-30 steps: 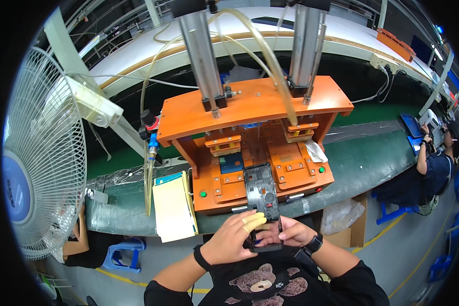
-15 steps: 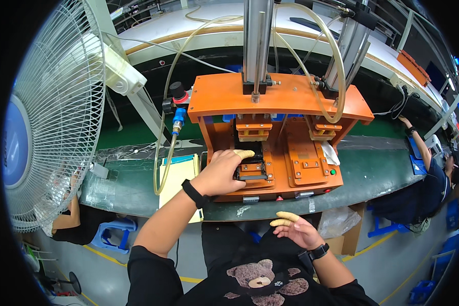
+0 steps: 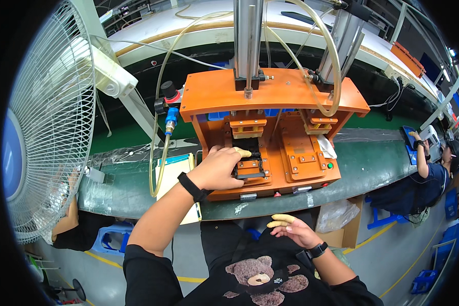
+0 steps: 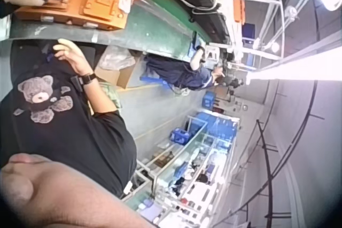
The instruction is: The recorder is assembling electronic parts using a manual industrial press machine at a factory workstation.
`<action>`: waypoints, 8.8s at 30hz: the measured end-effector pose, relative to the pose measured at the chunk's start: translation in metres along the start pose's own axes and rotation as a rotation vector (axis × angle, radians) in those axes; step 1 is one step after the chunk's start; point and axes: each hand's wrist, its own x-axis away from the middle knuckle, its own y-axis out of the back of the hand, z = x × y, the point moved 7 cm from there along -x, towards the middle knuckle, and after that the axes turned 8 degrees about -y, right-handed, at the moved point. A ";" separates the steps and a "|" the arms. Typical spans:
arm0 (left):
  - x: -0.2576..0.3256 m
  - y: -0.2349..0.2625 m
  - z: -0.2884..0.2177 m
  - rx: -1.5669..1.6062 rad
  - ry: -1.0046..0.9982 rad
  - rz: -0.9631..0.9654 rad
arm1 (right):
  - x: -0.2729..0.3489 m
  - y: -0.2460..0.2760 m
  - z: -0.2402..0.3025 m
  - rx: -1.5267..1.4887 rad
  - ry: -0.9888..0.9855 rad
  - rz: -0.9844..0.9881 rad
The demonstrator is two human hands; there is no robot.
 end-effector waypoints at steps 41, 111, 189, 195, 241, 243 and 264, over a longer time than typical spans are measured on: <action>0.241 -0.067 0.025 0.171 0.462 -0.479 | -0.092 -0.048 -0.007 0.356 -0.133 0.175; 0.233 -0.091 0.013 -0.164 0.571 -0.703 | -0.168 -0.141 0.003 0.948 0.367 -0.086; -0.031 -0.044 0.225 0.436 0.601 -0.509 | -0.106 0.452 0.385 1.257 -0.126 -1.666; -0.048 -0.040 0.216 0.402 0.627 -0.487 | -0.108 0.452 0.380 1.152 0.033 -1.607; 0.079 -0.045 -0.155 0.378 -0.520 -0.276 | 0.042 -0.096 0.033 -0.257 0.242 0.143; 0.082 -0.040 -0.151 0.355 -0.482 -0.291 | 0.034 -0.104 0.031 -0.281 0.231 0.200; 0.027 -0.009 0.006 0.089 -0.090 -0.487 | 0.018 -0.007 0.009 -0.091 0.159 -0.233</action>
